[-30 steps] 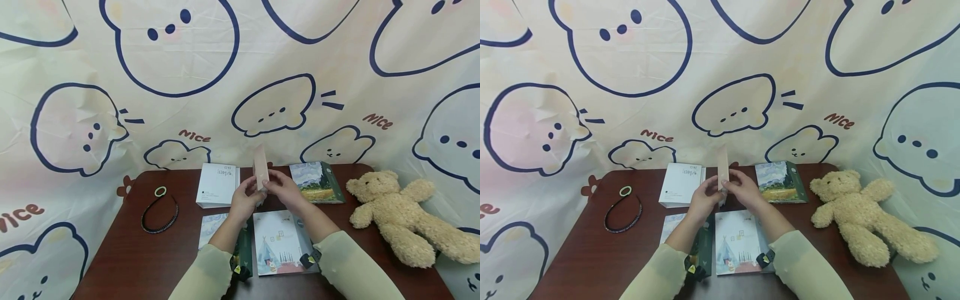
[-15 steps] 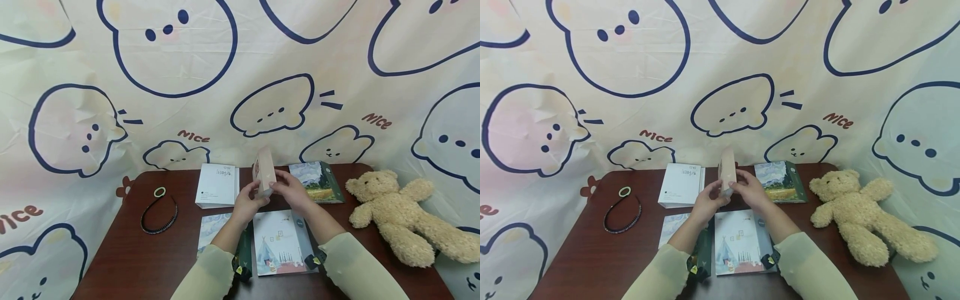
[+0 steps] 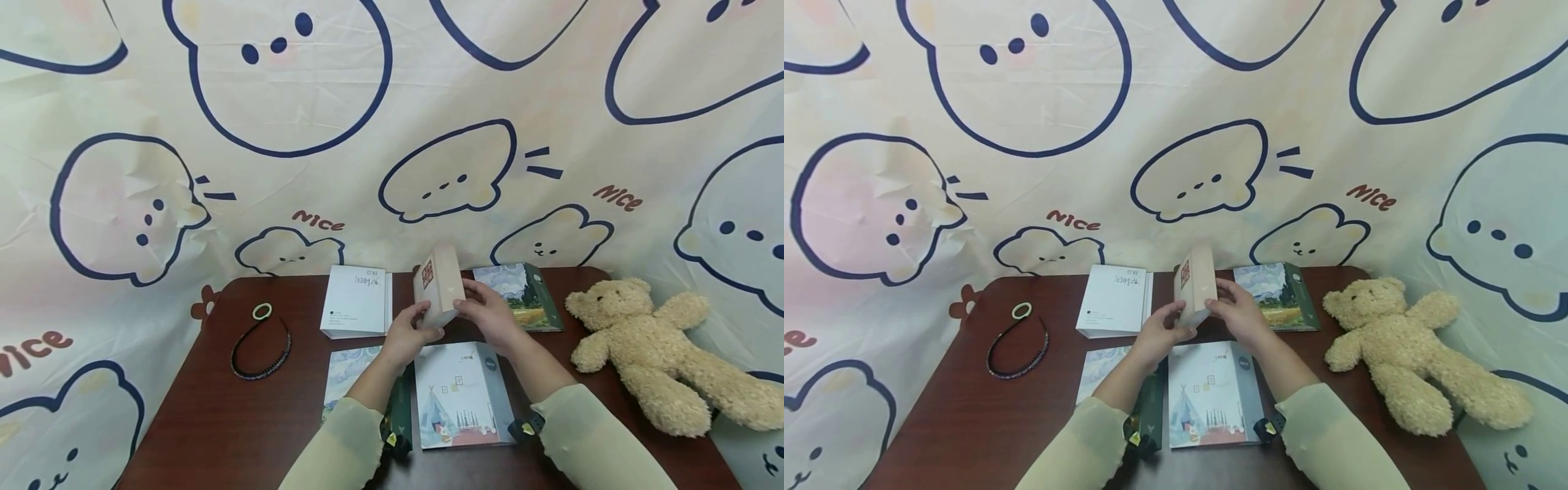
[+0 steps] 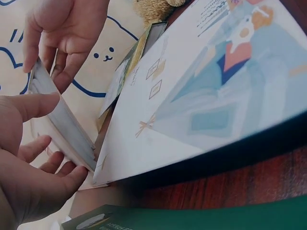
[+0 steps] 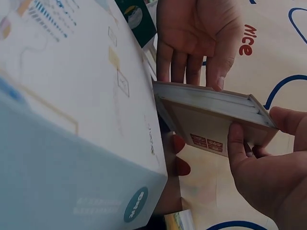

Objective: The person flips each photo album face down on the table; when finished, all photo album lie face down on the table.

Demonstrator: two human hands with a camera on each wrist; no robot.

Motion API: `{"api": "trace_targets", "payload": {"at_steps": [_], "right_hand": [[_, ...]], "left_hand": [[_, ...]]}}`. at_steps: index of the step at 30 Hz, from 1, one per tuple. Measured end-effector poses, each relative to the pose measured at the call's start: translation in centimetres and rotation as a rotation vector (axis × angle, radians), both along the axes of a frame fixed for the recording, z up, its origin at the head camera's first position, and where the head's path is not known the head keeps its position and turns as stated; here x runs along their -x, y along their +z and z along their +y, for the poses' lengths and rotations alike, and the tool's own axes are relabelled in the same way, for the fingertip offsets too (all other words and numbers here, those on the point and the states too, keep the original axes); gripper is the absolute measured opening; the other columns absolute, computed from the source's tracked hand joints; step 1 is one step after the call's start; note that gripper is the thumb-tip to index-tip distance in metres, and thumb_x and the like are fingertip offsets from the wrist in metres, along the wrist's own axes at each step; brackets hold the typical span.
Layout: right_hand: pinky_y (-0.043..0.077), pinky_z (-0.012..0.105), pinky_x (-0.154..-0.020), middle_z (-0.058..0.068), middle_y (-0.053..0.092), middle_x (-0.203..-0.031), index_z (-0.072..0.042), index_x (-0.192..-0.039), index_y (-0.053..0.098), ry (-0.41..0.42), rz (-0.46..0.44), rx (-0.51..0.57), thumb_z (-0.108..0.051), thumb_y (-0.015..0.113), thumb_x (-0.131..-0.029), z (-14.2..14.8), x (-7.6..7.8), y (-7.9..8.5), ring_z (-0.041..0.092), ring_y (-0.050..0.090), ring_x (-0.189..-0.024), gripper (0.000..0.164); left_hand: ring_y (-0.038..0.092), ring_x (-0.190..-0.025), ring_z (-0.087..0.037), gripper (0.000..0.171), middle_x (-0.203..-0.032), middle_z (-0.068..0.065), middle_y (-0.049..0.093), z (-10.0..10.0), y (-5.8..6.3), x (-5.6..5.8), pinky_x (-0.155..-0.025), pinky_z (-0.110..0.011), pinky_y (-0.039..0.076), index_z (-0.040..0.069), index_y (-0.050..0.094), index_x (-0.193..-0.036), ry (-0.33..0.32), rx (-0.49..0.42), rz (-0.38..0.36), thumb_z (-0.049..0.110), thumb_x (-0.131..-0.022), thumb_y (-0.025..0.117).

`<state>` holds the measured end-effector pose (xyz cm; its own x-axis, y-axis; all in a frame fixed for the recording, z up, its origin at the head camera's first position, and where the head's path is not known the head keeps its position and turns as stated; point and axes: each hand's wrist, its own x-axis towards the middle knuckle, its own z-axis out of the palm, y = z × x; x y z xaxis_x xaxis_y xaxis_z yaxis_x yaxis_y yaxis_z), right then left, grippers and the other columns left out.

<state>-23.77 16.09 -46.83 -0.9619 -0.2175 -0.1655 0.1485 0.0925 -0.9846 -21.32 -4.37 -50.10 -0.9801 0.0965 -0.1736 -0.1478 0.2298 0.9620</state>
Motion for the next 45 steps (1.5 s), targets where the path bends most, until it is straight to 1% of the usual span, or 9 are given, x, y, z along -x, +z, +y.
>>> {"api": "trace_targets", "payload": {"at_steps": [5, 13, 19, 22, 26, 32, 38, 45], "right_hand": [[0.046, 0.047, -0.111, 0.016, 0.048, -0.155, -0.008, -0.159, 0.036, 0.0, 0.002, 0.012, -0.023, 0.068, -0.101, 0.6, 0.1, -0.5, 0.033, 0.054, -0.136, 0.068], [0.05, 0.043, -0.107, 0.017, 0.049, -0.153, -0.006, -0.159, 0.036, -0.012, -0.011, -0.008, -0.02, 0.067, -0.102, 1.3, 0.2, -1.5, 0.033, 0.057, -0.133, 0.066], [0.051, 0.04, -0.105, 0.018, 0.05, -0.152, -0.004, -0.158, 0.037, -0.026, -0.028, -0.017, -0.017, 0.066, -0.102, 1.6, 0.3, -2.2, 0.035, 0.058, -0.132, 0.064], [0.051, 0.041, -0.105, 0.019, 0.05, -0.153, -0.003, -0.158, 0.036, -0.035, -0.038, -0.032, -0.016, 0.065, -0.102, 1.8, 0.4, -2.5, 0.035, 0.058, -0.132, 0.065], [0.05, 0.045, -0.107, 0.02, 0.05, -0.153, -0.003, -0.158, 0.037, -0.044, -0.052, -0.065, -0.016, 0.066, -0.101, 2.1, 0.7, -3.0, 0.036, 0.059, -0.131, 0.066], [0.048, 0.051, -0.108, 0.021, 0.052, -0.151, -0.003, -0.157, 0.04, -0.049, -0.066, -0.132, -0.017, 0.067, -0.1, 2.4, 1.0, -3.4, 0.037, 0.063, -0.126, 0.064], [0.05, 0.05, -0.105, 0.02, 0.057, -0.147, -0.002, -0.154, 0.046, -0.06, -0.048, -0.239, -0.018, 0.067, -0.1, 2.5, 1.2, -3.8, 0.033, 0.065, -0.117, 0.061], [0.054, 0.048, -0.1, 0.018, 0.062, -0.134, -0.002, -0.15, 0.05, -0.073, -0.049, -0.361, -0.022, 0.07, -0.098, 2.5, 1.4, -4.4, 0.03, 0.065, -0.113, 0.059]], "left_hand": [[0.047, -0.141, -0.039, 0.072, -0.155, -0.013, 0.049, 0.2, -0.1, 0.0, -0.113, -0.057, 0.041, 0.017, 0.055, -0.15, -0.002, 0.021, -0.011, 0.022, -0.085, 0.084], [0.044, -0.143, -0.041, 0.071, -0.156, -0.015, 0.049, 0.2, -0.3, 0.0, -0.114, -0.058, 0.039, 0.017, 0.055, -0.15, 0.001, 0.013, -0.029, 0.022, -0.085, 0.084], [0.043, -0.145, -0.04, 0.072, -0.158, -0.015, 0.047, 0.3, -0.5, 0.0, -0.115, -0.056, 0.039, 0.016, 0.055, -0.15, 0.007, 0.017, -0.043, 0.021, -0.085, 0.084], [0.042, -0.146, -0.039, 0.072, -0.158, -0.015, 0.046, 0.3, -0.5, 0.0, -0.116, -0.055, 0.038, 0.015, 0.054, -0.151, 0.005, 0.014, -0.046, 0.022, -0.085, 0.084], [0.041, -0.146, -0.038, 0.071, -0.158, -0.015, 0.047, 0.2, -0.5, 0.1, -0.117, -0.054, 0.037, 0.016, 0.055, -0.15, 0.008, 0.021, -0.045, 0.022, -0.085, 0.084], [0.041, -0.147, -0.038, 0.071, -0.158, -0.013, 0.048, 0.2, -0.7, 0.2, -0.117, -0.055, 0.037, 0.018, 0.056, -0.149, 0.015, 0.061, -0.047, 0.023, -0.085, 0.084], [0.038, -0.149, -0.037, 0.071, -0.159, -0.012, 0.046, 0.2, -0.7, 0.3, -0.118, -0.055, 0.034, 0.019, 0.056, -0.15, 0.02, 0.056, -0.06, 0.022, -0.085, 0.084], [0.038, -0.148, -0.038, 0.073, -0.159, -0.013, 0.046, 0.0, -1.1, 0.5, -0.118, -0.055, 0.034, 0.018, 0.055, -0.15, 0.021, 0.033, -0.061, 0.022, -0.084, 0.084]]}}
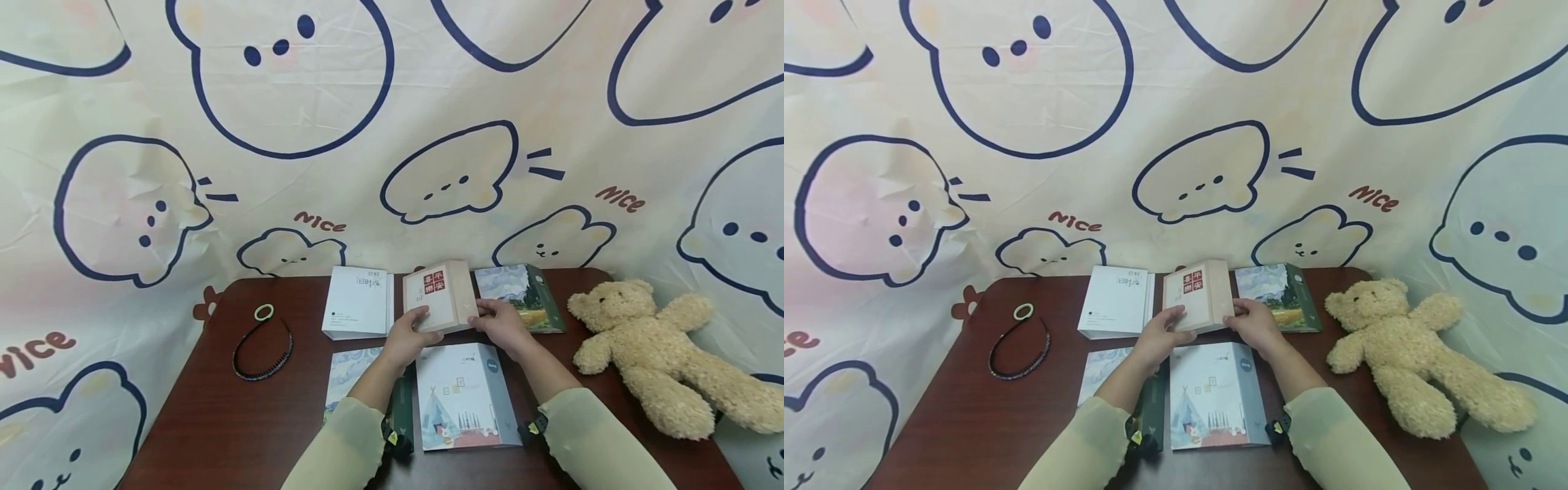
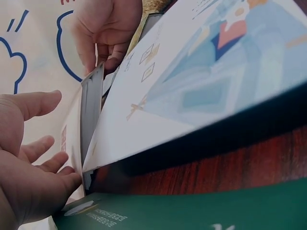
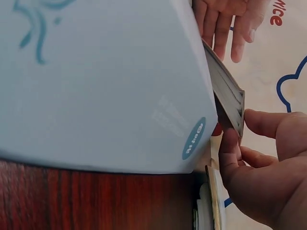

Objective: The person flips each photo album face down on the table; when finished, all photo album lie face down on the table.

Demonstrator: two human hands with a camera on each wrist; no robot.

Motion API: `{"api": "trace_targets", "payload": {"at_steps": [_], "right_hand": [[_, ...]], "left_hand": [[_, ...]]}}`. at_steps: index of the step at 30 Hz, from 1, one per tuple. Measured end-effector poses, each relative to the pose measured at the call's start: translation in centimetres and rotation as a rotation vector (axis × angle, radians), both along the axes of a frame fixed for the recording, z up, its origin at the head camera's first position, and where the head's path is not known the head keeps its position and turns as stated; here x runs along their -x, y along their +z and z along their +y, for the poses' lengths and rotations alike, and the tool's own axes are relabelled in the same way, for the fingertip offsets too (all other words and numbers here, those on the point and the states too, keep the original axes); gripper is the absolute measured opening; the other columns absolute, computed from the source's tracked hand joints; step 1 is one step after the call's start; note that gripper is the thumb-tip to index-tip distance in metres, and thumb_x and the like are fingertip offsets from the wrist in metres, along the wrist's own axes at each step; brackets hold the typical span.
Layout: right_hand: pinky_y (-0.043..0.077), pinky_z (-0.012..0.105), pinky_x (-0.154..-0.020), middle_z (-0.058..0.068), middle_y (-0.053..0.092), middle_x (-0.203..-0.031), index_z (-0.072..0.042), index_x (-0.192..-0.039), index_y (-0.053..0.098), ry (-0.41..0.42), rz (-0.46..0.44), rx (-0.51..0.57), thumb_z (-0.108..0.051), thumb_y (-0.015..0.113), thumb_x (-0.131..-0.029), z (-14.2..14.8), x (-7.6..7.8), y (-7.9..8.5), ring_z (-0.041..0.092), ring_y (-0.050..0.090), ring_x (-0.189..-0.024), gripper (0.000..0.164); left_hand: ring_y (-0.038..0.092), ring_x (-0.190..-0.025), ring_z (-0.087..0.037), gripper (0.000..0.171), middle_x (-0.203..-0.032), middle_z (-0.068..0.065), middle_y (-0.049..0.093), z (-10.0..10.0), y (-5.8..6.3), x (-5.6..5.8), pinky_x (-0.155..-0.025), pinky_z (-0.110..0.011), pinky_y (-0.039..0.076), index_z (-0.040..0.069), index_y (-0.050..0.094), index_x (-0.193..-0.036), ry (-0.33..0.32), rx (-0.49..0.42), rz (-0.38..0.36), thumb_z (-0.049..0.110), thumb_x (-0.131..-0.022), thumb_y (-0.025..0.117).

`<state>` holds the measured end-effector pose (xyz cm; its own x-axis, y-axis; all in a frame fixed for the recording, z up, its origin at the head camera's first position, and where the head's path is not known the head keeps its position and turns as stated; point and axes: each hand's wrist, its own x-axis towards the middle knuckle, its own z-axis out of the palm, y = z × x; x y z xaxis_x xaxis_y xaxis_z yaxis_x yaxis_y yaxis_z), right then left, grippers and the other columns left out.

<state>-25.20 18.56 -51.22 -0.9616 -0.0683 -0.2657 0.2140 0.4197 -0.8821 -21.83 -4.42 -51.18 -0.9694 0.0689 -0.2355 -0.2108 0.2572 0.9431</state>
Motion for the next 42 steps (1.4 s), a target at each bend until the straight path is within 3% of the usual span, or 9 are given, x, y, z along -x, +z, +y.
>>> {"api": "trace_targets", "payload": {"at_steps": [10, 17, 32, 42], "right_hand": [[0.048, 0.057, -0.105, 0.02, 0.06, -0.139, -0.003, -0.151, 0.051, 0.03, 0.029, -0.191, -0.028, 0.071, -0.099, -0.1, -0.1, 0.1, 0.038, 0.057, -0.127, 0.061], [0.055, 0.05, -0.092, 0.018, 0.067, -0.128, -0.003, -0.147, 0.055, 0.055, 0.067, -0.272, -0.025, 0.073, -0.097, 0.0, 0.1, -0.1, 0.033, 0.064, -0.113, 0.057], [0.056, 0.051, -0.094, 0.019, 0.069, -0.131, -0.001, -0.147, 0.054, 0.085, 0.098, -0.302, -0.026, 0.075, -0.095, -0.1, -0.3, -0.2, 0.039, 0.065, -0.12, 0.061], [0.058, 0.045, -0.088, 0.015, 0.068, -0.134, -0.002, -0.149, 0.052, 0.075, 0.118, -0.264, -0.027, 0.076, -0.094, -0.1, -0.5, -0.4, 0.029, 0.069, -0.109, 0.065]], "left_hand": [[0.038, -0.148, -0.037, 0.072, -0.159, -0.013, 0.046, -0.1, -0.2, 0.1, -0.118, -0.054, 0.034, 0.018, 0.055, -0.15, 0.003, -0.007, 0.0, 0.02, -0.084, 0.084], [0.041, -0.147, -0.037, 0.072, -0.158, -0.012, 0.047, -0.3, -0.3, 0.3, -0.117, -0.053, 0.036, 0.018, 0.056, -0.15, -0.01, 0.01, 0.005, 0.022, -0.084, 0.084], [0.038, -0.148, -0.04, 0.073, -0.16, -0.014, 0.044, -1.0, -0.1, 0.3, -0.117, -0.056, 0.036, 0.017, 0.053, -0.152, -0.013, -0.058, -0.022, 0.024, -0.086, 0.084], [0.035, -0.15, -0.04, 0.073, -0.162, -0.015, 0.041, -1.3, 0.2, 0.2, -0.118, -0.055, 0.034, 0.017, 0.051, -0.154, -0.011, -0.056, -0.018, 0.026, -0.088, 0.082]]}}
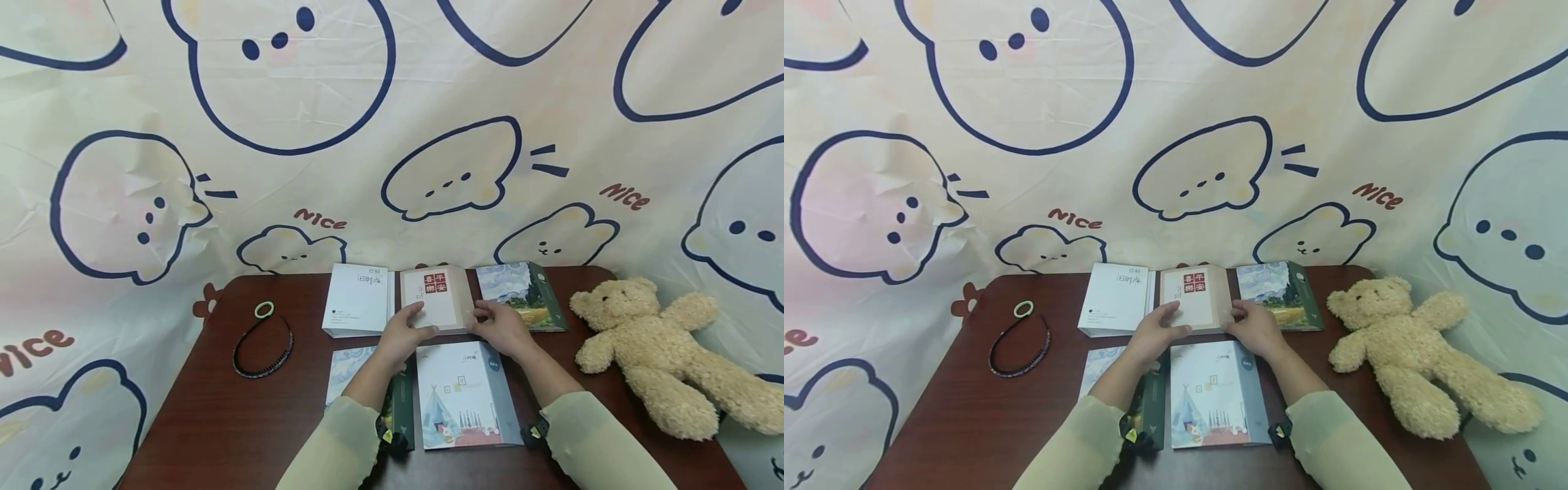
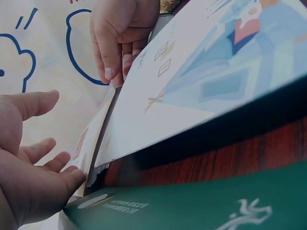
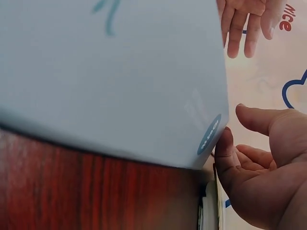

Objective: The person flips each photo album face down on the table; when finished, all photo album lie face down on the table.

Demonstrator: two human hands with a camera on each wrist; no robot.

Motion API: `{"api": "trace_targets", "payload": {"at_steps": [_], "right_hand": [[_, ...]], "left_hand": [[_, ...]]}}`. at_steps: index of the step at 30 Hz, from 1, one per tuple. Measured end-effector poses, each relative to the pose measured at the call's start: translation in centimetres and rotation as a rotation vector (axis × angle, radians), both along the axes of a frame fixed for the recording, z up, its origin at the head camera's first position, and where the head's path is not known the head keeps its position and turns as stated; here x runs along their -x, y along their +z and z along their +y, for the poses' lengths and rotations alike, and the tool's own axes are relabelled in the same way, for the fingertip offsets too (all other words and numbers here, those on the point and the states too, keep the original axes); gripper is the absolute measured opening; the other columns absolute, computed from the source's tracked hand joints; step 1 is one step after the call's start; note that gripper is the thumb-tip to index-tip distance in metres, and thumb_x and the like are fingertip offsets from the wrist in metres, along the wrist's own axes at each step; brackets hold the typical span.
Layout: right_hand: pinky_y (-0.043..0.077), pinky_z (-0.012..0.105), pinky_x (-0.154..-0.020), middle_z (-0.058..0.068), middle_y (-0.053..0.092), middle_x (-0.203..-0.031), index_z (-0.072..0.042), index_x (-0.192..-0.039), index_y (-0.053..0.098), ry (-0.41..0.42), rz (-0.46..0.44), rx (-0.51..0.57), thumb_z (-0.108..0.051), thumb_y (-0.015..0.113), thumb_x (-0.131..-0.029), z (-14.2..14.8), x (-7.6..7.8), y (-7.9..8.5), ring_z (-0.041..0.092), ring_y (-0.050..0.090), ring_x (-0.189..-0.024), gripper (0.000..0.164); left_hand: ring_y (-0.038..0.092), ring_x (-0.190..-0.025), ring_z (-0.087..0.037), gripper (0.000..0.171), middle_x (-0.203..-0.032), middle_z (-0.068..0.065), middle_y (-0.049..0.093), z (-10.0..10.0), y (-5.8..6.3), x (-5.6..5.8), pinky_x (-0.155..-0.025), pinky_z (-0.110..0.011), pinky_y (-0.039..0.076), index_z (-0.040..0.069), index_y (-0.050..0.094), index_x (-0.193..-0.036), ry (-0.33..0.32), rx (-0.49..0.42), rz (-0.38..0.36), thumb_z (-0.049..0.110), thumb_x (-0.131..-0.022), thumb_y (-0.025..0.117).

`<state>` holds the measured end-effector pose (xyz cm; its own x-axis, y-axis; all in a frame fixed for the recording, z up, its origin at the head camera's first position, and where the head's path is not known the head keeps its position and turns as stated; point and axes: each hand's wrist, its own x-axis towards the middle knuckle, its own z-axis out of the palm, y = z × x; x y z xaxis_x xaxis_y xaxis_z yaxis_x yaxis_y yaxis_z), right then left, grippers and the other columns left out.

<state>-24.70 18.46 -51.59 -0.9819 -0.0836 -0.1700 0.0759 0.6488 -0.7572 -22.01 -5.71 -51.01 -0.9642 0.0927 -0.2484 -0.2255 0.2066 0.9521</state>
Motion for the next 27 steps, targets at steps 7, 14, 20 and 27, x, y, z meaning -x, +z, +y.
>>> {"api": "trace_targets", "payload": {"at_steps": [7, 14, 20, 27], "right_hand": [[0.057, 0.046, -0.092, 0.013, 0.067, -0.135, -0.006, -0.148, 0.055, 0.005, 0.005, 0.014, -0.028, 0.076, -0.094, -0.5, -0.2, 0.6, 0.027, 0.068, -0.107, 0.062], [0.057, 0.045, -0.093, 0.014, 0.066, -0.136, -0.006, -0.149, 0.053, 0.025, 0.016, 0.053, -0.027, 0.075, -0.095, -1.3, -0.4, 1.1, 0.031, 0.066, -0.116, 0.062], [0.056, 0.048, -0.097, 0.013, 0.066, -0.134, -0.007, -0.149, 0.053, 0.05, 0.036, 0.077, -0.026, 0.073, -0.096, -2.2, -0.6, 1.6, 0.034, 0.063, -0.122, 0.061], [0.06, 0.038, -0.08, 0.012, 0.067, -0.131, -0.007, -0.147, 0.055, 0.086, 0.041, 0.112, -0.025, 0.073, -0.095, -3.5, -0.7, 2.1, 0.022, 0.073, -0.096, 0.057]], "left_hand": [[0.036, -0.15, -0.038, 0.073, -0.162, -0.013, 0.042, -0.6, 0.5, -0.3, -0.119, -0.053, 0.034, 0.019, 0.051, -0.154, 0.011, 0.013, -0.003, 0.028, -0.087, 0.082], [0.035, -0.151, -0.033, 0.072, -0.162, -0.01, 0.042, -1.2, 1.0, -0.6, -0.119, -0.05, 0.034, 0.017, 0.049, -0.154, 0.009, 0.023, 0.027, 0.027, -0.09, 0.08], [0.036, -0.15, -0.035, 0.068, -0.161, -0.014, 0.044, -1.8, 1.3, -0.5, -0.12, -0.051, 0.033, 0.015, 0.051, -0.153, 0.041, 0.024, 0.036, 0.026, -0.092, 0.077], [0.035, -0.152, -0.032, 0.065, -0.16, -0.011, 0.045, -3.2, 1.4, -0.7, -0.122, -0.049, 0.03, 0.014, 0.05, -0.153, 0.069, -0.001, 0.06, 0.024, -0.094, 0.075]]}}
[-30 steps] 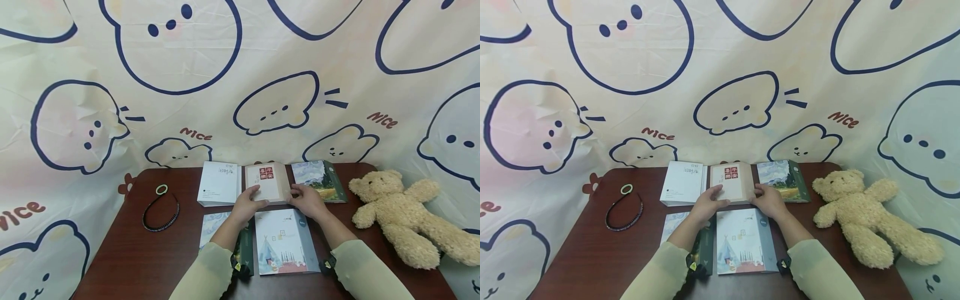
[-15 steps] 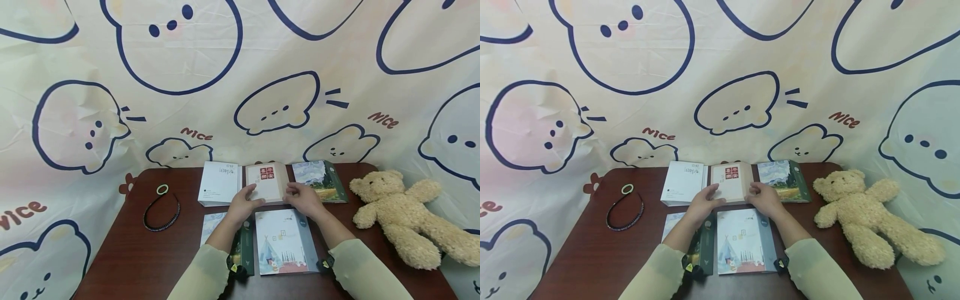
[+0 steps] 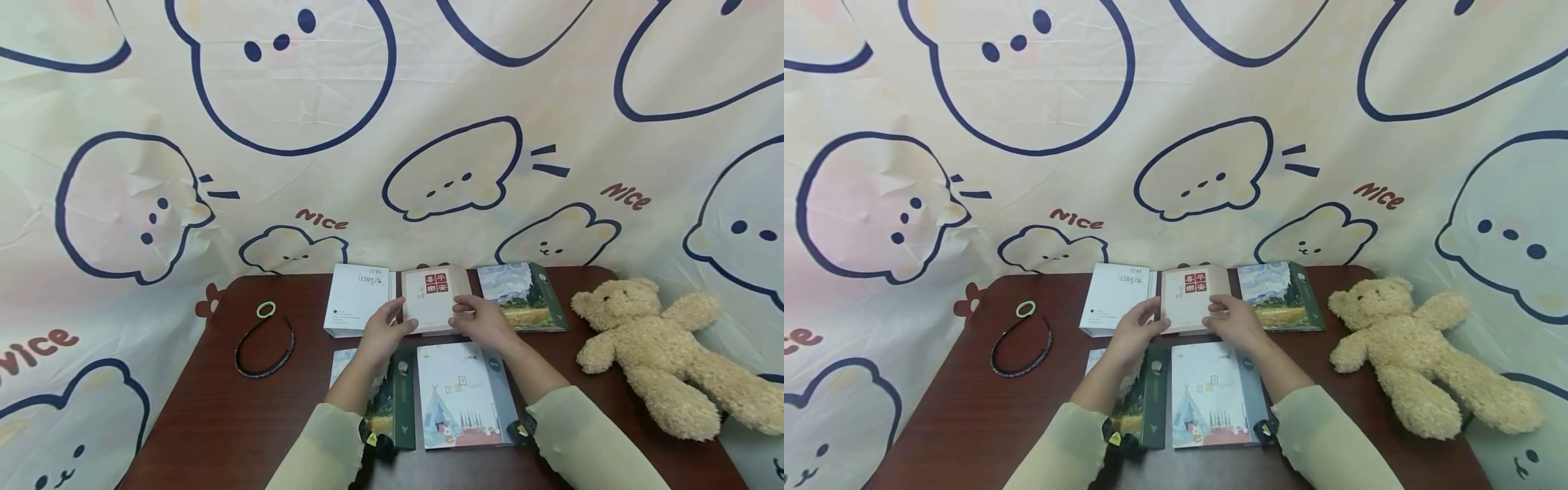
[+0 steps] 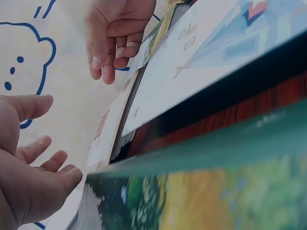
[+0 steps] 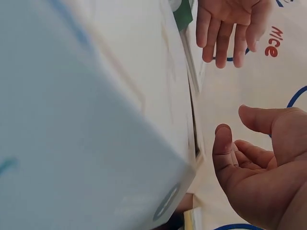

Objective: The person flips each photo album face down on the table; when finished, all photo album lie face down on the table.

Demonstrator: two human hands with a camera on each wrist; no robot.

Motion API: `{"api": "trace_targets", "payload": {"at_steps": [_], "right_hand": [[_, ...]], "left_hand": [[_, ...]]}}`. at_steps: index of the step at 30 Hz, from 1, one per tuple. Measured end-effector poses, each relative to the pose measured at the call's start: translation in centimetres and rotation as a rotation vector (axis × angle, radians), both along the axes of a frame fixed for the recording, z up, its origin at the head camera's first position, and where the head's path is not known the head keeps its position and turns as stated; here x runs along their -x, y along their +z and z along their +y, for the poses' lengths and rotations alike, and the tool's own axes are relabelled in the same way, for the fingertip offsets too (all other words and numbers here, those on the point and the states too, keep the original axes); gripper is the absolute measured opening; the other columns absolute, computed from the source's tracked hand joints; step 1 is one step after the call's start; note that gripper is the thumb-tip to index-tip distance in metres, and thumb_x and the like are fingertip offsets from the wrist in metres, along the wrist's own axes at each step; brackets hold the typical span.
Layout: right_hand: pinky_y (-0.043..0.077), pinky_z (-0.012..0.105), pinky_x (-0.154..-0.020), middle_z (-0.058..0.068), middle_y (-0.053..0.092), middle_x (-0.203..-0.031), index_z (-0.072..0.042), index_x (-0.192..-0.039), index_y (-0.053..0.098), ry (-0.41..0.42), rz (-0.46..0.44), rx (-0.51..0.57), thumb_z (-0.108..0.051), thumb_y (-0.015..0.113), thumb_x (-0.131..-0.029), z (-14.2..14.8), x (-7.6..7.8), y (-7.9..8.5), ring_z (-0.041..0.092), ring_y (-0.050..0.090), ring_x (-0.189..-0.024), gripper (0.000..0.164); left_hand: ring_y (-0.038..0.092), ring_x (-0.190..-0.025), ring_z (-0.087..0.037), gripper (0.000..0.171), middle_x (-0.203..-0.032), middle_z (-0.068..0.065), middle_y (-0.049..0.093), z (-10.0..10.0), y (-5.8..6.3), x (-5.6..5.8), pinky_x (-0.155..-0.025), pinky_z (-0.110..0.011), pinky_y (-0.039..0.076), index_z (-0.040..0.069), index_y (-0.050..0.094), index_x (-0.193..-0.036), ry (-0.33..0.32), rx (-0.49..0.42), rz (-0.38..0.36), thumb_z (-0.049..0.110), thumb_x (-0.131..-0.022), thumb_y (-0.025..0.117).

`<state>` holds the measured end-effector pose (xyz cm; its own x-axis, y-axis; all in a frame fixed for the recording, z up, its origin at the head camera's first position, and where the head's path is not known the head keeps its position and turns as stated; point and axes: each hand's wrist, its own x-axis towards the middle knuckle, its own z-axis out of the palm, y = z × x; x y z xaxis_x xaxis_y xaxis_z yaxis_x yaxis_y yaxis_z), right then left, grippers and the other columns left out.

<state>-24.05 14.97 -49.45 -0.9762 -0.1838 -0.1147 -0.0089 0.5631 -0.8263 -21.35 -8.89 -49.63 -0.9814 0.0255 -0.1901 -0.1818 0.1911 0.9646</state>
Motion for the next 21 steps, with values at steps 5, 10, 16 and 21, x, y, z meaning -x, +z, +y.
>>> {"api": "trace_targets", "payload": {"at_steps": [5, 10, 16, 21], "right_hand": [[0.06, 0.037, -0.08, 0.01, 0.069, -0.128, -0.007, -0.146, 0.057, 0.04, 0.027, -0.001, -0.025, 0.074, -0.095, -0.8, 0.1, 0.4, 0.026, 0.07, -0.106, 0.056], [0.06, 0.037, -0.08, 0.009, 0.07, -0.127, -0.006, -0.144, 0.059, 0.073, 0.041, 0.005, -0.024, 0.074, -0.095, -1.8, 0.1, 0.6, 0.028, 0.069, -0.108, 0.055], [0.059, 0.034, -0.075, 0.007, 0.071, -0.126, -0.007, -0.143, 0.06, 0.09, 0.015, 0.023, -0.023, 0.075, -0.094, -3.3, 0.0, 0.3, 0.022, 0.07, -0.103, 0.054], [0.059, 0.033, -0.07, 0.007, 0.071, -0.124, -0.006, -0.143, 0.061, 0.106, 0.004, 0.056, -0.02, 0.076, -0.093, -4.9, -0.2, 0.4, 0.021, 0.071, -0.102, 0.054]], "left_hand": [[0.033, -0.152, -0.033, 0.065, -0.161, -0.011, 0.043, -0.8, 0.0, -0.3, -0.121, -0.051, 0.031, 0.012, 0.049, -0.154, 0.008, -0.005, 0.006, 0.021, -0.095, 0.075], [0.033, -0.151, -0.036, 0.066, -0.162, -0.012, 0.042, -1.7, 0.0, -0.7, -0.12, -0.054, 0.032, 0.013, 0.049, -0.154, 0.023, 0.018, 0.008, 0.022, -0.094, 0.075], [0.035, -0.151, -0.037, 0.065, -0.161, -0.012, 0.044, -3.1, -0.2, -1.1, -0.12, -0.052, 0.032, 0.014, 0.051, -0.152, 0.061, 0.051, 0.027, 0.022, -0.093, 0.076], [0.034, -0.151, -0.038, 0.067, -0.162, -0.013, 0.042, -4.3, -0.3, -1.6, -0.119, -0.053, 0.033, 0.013, 0.051, -0.153, 0.079, 0.044, 0.031, 0.022, -0.092, 0.077]]}}
